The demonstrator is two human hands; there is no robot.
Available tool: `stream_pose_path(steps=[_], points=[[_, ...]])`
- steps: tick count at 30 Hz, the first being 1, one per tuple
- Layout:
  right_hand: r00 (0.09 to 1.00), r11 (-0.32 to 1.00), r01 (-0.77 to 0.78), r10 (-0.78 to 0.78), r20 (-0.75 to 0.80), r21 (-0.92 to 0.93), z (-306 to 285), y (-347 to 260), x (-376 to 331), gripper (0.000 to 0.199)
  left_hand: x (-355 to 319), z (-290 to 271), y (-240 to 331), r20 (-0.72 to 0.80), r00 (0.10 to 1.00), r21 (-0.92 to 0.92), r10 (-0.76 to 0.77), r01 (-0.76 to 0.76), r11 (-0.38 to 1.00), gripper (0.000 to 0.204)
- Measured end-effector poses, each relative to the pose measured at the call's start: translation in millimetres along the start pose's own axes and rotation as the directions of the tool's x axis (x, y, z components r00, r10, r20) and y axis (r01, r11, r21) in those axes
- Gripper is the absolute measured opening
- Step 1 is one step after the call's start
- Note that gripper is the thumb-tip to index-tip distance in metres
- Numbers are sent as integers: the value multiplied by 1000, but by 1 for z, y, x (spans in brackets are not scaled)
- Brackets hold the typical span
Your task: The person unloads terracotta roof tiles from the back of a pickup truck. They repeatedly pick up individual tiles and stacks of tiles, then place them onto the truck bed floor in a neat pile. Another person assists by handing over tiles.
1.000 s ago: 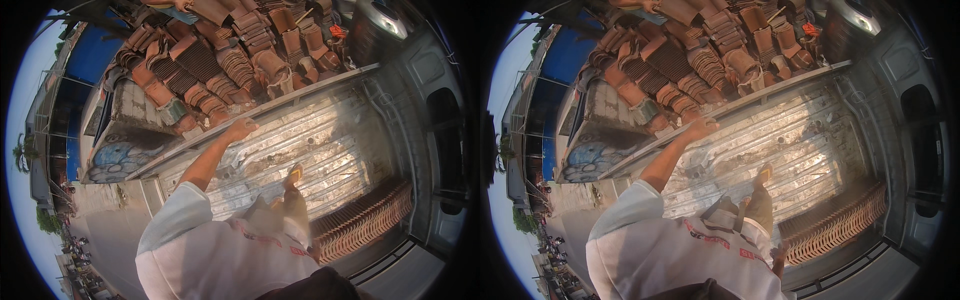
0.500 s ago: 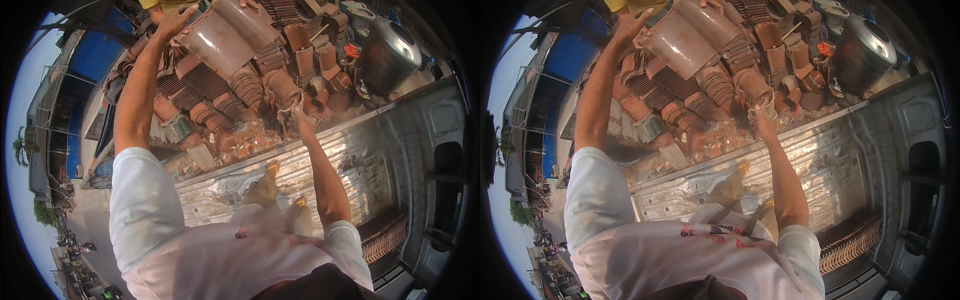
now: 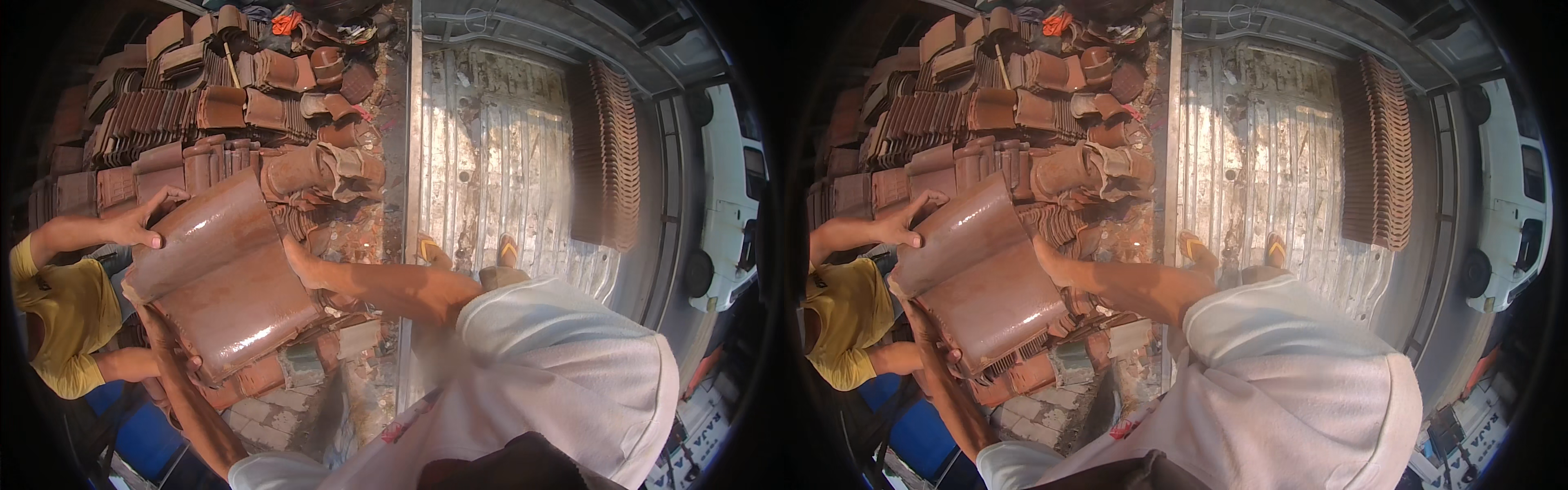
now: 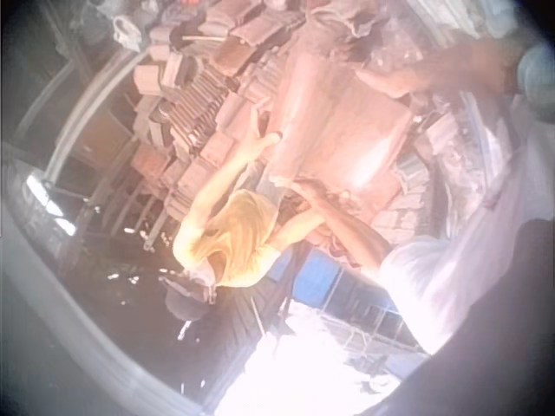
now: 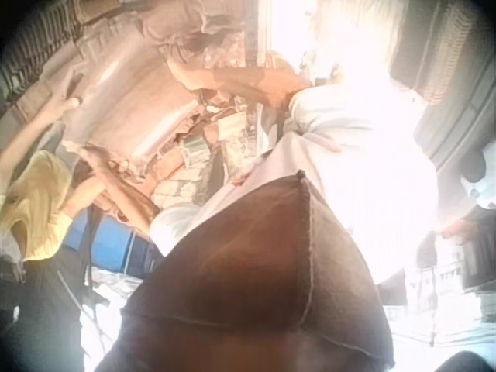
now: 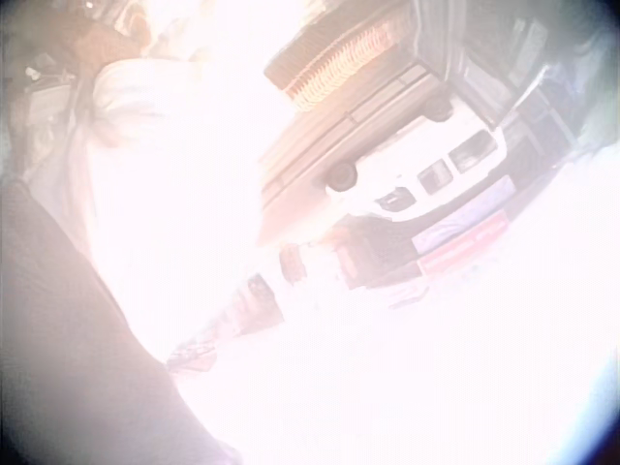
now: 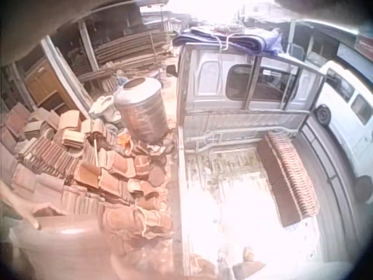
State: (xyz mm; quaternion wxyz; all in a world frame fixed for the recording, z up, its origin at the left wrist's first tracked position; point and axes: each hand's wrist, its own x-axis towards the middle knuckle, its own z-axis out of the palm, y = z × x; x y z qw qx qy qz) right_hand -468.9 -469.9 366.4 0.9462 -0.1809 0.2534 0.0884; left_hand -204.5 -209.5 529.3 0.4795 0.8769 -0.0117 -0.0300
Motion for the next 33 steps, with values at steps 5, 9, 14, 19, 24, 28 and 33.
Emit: stream_pose_path(steps=[5,9,14,19,24,28,33], points=[[951,968,-17,-62,-304,-249,-88,-31,-72,98,-126,105,-28,89,995,-269,37,-11,963,84],[936,984,63,-117,-333,-168,-140,-65,-202,93,-239,207,-47,431,901,-332,-54,214,919,81],[698,966,134,-250,-671,-220,-285,-15,-353,87,-370,315,-45,891,452,-327,53,556,764,81],[739,896,429,-274,-615,116,-297,37,-512,94,-471,363,18,970,159,-226,185,303,926,84],[705,842,519,-323,-631,149,-345,107,-613,94,-557,381,51,958,-229,234,-172,281,931,90],[671,813,578,-432,-602,62,-389,147,-680,90,-649,393,64,886,-359,340,-293,72,938,81],[763,902,417,-277,-584,116,-439,137,-753,88,-746,411,66,926,-258,315,-274,131,940,66]])
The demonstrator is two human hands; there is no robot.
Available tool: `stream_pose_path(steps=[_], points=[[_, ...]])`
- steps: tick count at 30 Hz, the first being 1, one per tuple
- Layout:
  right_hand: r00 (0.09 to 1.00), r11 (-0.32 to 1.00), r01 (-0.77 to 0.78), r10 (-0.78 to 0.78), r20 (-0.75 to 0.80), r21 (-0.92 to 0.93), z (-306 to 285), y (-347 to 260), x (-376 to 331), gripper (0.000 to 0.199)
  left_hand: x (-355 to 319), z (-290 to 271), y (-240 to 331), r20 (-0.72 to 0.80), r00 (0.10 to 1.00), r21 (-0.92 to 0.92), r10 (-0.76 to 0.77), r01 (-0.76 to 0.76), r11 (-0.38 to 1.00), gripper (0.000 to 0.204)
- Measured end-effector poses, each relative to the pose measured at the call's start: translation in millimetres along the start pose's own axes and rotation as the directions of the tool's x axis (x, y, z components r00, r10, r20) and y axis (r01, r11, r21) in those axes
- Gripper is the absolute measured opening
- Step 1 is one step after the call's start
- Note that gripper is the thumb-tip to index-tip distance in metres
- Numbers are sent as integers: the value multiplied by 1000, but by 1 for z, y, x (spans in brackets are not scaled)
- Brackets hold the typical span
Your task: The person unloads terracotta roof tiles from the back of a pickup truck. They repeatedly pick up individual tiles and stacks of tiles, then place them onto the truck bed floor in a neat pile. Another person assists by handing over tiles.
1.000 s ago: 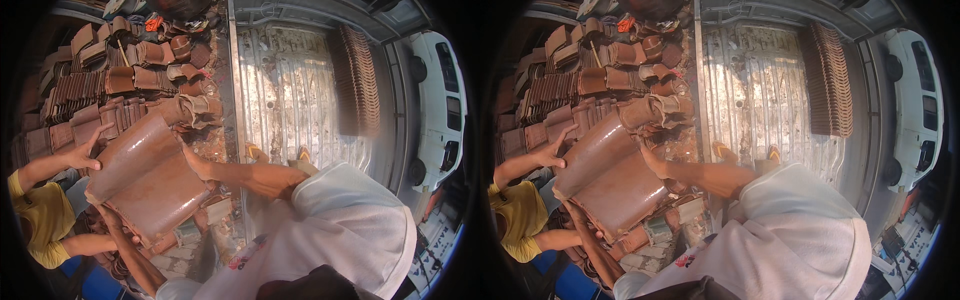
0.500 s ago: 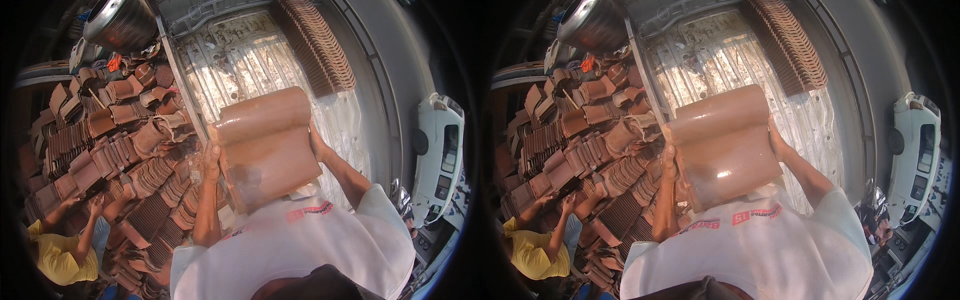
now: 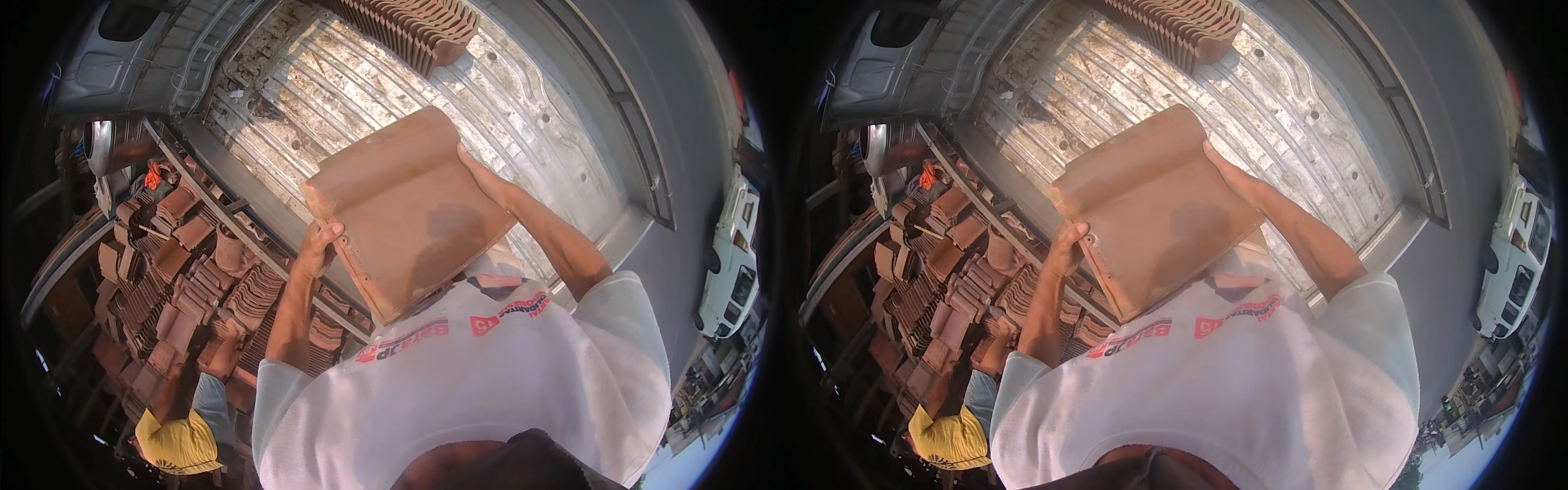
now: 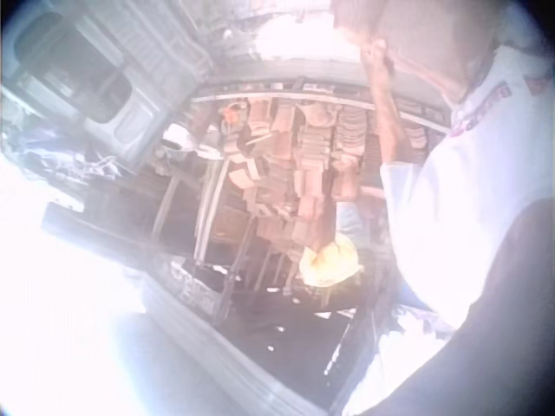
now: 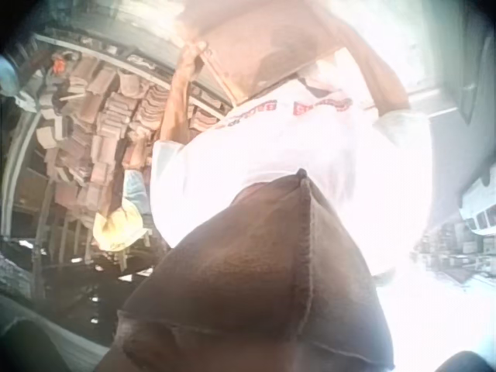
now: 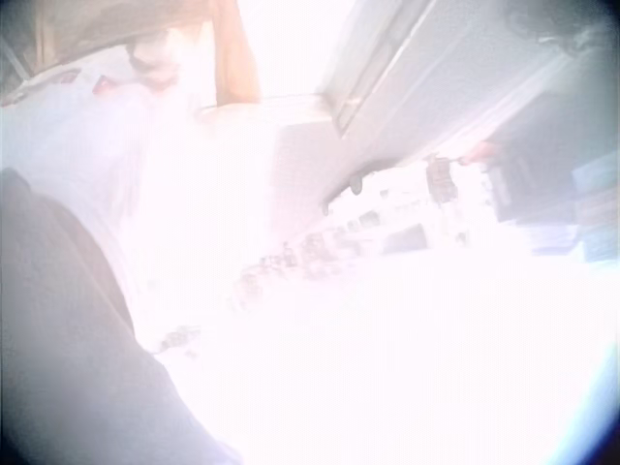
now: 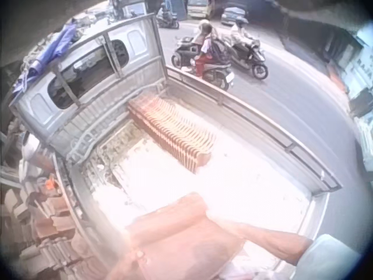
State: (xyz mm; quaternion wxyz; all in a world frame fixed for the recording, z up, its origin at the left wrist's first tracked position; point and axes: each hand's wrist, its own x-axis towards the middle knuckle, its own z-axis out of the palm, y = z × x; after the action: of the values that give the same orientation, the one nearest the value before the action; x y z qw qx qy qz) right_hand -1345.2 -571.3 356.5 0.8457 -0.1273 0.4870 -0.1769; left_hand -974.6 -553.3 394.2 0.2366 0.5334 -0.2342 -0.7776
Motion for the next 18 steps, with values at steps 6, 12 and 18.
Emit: stream_pose_path(steps=[6,12,18], points=[[943,944,-330,330,28,-26,-95,-55,18,67,56,50,-17,-139,985,-100,-107,93,991,77],[843,824,-529,482,239,202,-261,-106,77,57,141,139,-13,-294,932,-272,-211,130,953,48],[978,857,-38,137,-156,514,-310,-108,109,75,238,237,-11,-469,855,-216,-219,129,968,39]])
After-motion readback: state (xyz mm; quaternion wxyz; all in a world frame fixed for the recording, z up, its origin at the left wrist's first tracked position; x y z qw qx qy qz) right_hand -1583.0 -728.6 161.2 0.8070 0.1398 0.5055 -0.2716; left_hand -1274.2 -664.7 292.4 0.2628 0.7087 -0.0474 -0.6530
